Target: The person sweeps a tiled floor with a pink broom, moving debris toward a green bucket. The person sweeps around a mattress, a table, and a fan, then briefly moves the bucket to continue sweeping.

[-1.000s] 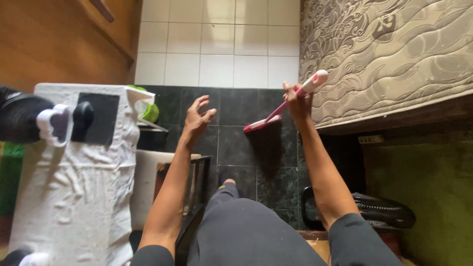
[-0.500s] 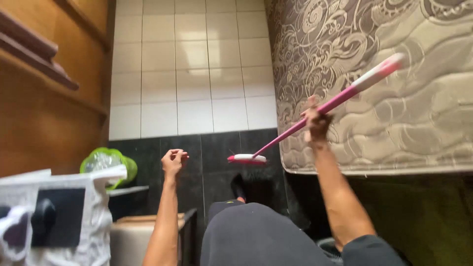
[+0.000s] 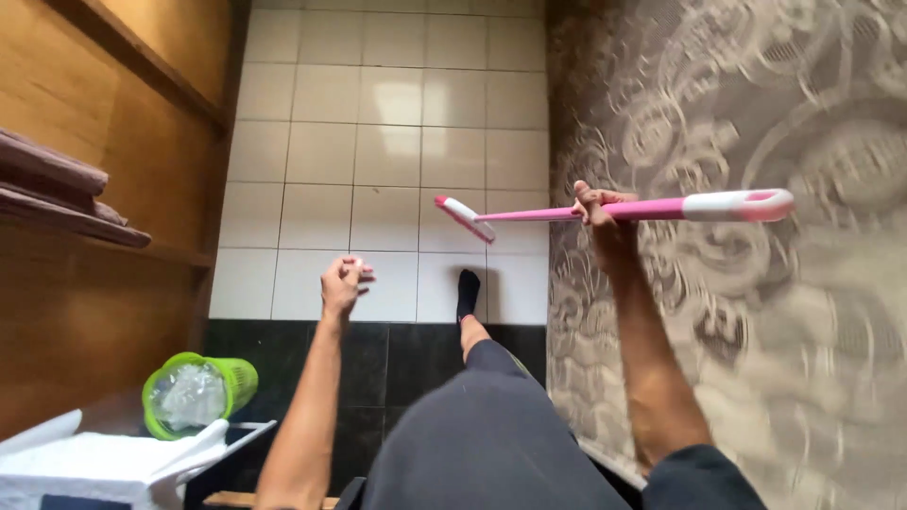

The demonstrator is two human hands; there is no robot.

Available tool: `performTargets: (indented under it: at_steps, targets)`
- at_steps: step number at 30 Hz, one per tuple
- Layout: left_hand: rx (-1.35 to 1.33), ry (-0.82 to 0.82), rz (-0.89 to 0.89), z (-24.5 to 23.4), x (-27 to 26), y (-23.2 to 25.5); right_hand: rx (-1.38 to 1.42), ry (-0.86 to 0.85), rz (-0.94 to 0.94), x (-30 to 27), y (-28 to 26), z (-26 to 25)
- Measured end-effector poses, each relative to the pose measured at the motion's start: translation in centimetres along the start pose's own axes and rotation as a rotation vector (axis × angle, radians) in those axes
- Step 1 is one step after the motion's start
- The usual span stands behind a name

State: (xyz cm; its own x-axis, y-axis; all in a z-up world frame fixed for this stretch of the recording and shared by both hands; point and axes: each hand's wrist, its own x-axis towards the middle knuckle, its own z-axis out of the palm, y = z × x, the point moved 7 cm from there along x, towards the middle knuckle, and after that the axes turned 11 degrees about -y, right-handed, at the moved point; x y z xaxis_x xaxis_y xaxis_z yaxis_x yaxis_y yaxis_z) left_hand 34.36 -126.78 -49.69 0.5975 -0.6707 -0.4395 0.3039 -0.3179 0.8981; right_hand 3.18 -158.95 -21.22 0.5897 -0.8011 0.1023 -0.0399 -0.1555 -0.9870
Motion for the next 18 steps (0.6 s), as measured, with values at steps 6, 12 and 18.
performTargets:
  at_steps: [6,12,18]
  targets:
    - [-0.101,0.175,0.005,-1.4,9.4,14.0,0.206,0.297,0.013,21.4,8.3,0.4]
    - [-0.173,0.263,-0.025,-2.8,18.4,19.8,0.157,0.204,0.03,37.1,6.9,7.4]
    - [-0.248,0.307,-0.161,-7.3,30.8,13.6,0.166,0.063,0.066,53.5,12.7,14.5]
